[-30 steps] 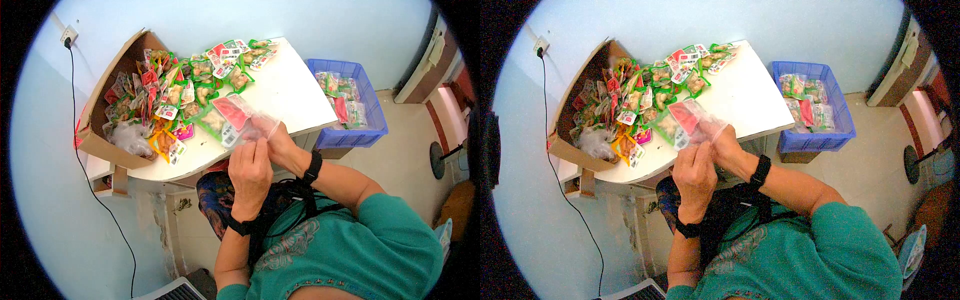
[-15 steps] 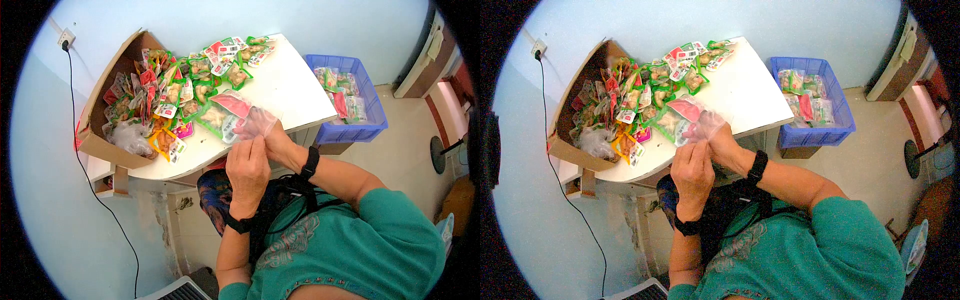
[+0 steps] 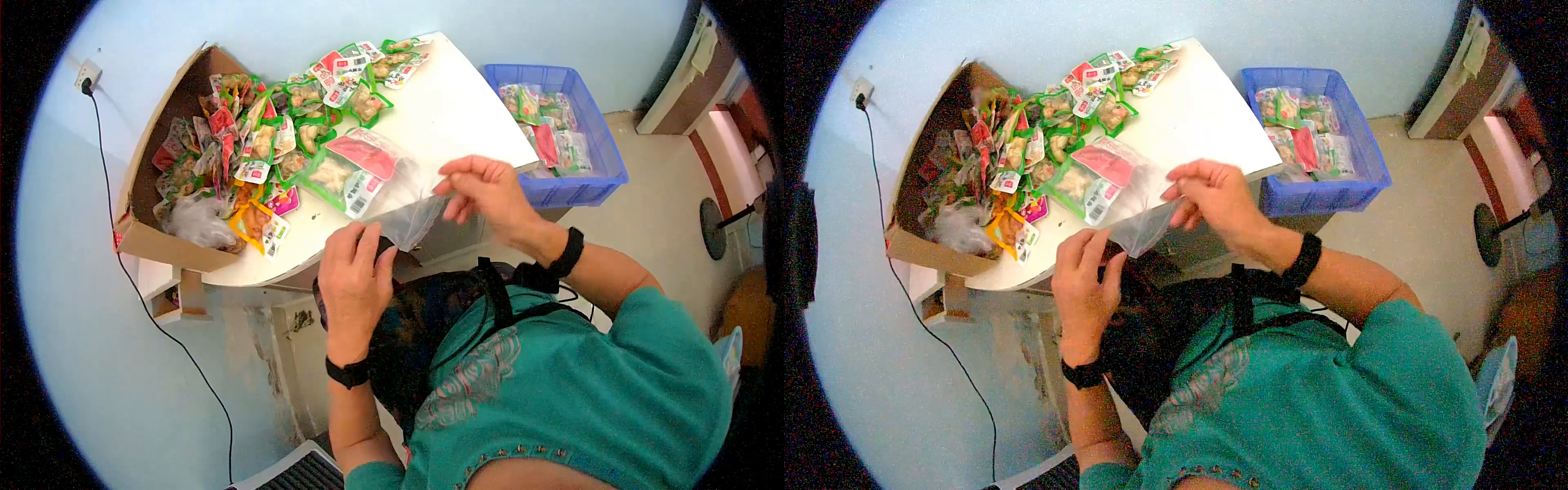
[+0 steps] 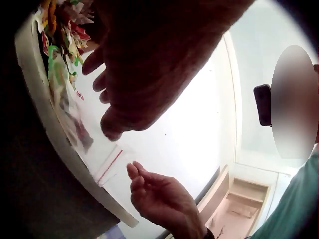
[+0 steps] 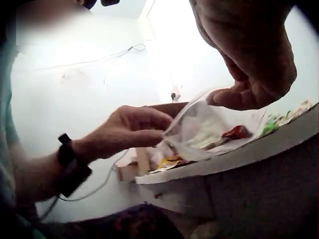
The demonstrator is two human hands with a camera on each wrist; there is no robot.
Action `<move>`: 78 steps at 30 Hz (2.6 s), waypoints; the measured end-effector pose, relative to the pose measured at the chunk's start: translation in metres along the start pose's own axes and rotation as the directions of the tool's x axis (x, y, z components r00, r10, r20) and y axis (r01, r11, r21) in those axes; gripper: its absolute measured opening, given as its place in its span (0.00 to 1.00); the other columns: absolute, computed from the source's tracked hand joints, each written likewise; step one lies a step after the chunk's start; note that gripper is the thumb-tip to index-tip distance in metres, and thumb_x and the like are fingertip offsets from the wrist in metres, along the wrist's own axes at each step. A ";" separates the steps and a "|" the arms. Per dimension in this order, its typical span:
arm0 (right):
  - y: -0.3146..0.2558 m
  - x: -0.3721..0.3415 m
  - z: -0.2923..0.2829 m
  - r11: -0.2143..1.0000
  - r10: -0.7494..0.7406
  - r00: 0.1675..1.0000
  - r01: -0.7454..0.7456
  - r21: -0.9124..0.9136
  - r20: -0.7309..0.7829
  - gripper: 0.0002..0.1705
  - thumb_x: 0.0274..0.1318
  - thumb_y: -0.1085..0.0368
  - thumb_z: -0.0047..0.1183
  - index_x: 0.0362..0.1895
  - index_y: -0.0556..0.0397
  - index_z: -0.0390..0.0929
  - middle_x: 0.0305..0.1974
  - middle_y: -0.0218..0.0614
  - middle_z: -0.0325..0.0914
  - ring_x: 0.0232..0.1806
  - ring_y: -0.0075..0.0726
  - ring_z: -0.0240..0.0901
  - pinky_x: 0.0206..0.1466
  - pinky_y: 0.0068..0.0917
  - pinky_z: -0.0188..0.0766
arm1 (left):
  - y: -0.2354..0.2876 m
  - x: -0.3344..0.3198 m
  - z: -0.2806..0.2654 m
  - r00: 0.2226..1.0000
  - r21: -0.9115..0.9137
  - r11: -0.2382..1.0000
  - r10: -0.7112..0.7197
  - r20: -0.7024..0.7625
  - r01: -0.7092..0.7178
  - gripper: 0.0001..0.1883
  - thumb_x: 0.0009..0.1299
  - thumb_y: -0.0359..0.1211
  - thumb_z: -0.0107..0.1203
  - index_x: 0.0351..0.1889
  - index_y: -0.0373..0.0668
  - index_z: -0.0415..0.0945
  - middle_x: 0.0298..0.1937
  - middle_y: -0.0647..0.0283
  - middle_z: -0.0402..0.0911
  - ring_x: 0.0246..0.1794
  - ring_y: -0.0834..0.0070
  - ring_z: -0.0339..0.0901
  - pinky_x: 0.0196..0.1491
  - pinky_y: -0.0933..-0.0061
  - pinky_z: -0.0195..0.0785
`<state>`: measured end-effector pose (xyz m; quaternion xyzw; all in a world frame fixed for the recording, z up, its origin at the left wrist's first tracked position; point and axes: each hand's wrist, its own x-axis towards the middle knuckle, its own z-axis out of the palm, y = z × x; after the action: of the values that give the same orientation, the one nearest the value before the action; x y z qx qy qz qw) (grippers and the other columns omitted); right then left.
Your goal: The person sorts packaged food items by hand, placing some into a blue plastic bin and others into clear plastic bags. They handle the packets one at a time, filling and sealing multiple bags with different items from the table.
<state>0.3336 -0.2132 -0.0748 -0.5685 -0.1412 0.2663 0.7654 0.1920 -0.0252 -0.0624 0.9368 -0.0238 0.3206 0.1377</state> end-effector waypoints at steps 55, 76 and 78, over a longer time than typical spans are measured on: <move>0.016 0.008 0.149 0.867 -0.441 0.740 0.498 0.026 0.508 0.05 0.59 0.71 0.56 0.33 0.61 0.80 0.31 0.35 0.78 0.29 0.24 0.76 0.32 0.21 0.72 | -0.018 -0.116 -0.131 0.504 -0.842 0.428 -0.833 -0.226 0.330 0.15 0.76 0.36 0.50 0.44 0.30 0.77 0.43 0.56 0.82 0.44 0.72 0.78 0.55 0.68 0.67; 0.037 0.027 0.158 0.943 -0.298 0.790 0.332 0.035 0.536 0.03 0.58 0.72 0.56 0.33 0.59 0.80 0.31 0.28 0.79 0.31 0.18 0.74 0.35 0.17 0.72 | -0.037 -0.124 -0.129 0.496 -0.715 0.506 -0.831 -0.253 0.482 0.09 0.73 0.32 0.54 0.40 0.35 0.81 0.36 0.66 0.81 0.34 0.82 0.72 0.41 0.81 0.62; 0.034 0.026 0.157 0.947 -0.289 0.780 0.317 0.049 0.555 0.03 0.59 0.71 0.55 0.34 0.59 0.79 0.31 0.28 0.79 0.31 0.18 0.74 0.36 0.18 0.72 | -0.034 -0.123 -0.131 0.480 -0.724 0.488 -0.843 -0.244 0.488 0.09 0.72 0.33 0.56 0.38 0.36 0.81 0.38 0.64 0.83 0.37 0.81 0.73 0.46 0.79 0.62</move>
<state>0.2646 -0.0663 -0.0602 -0.4543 -0.4529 0.2899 0.7102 0.0205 0.0376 -0.0461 0.6301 0.3134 0.4774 0.5263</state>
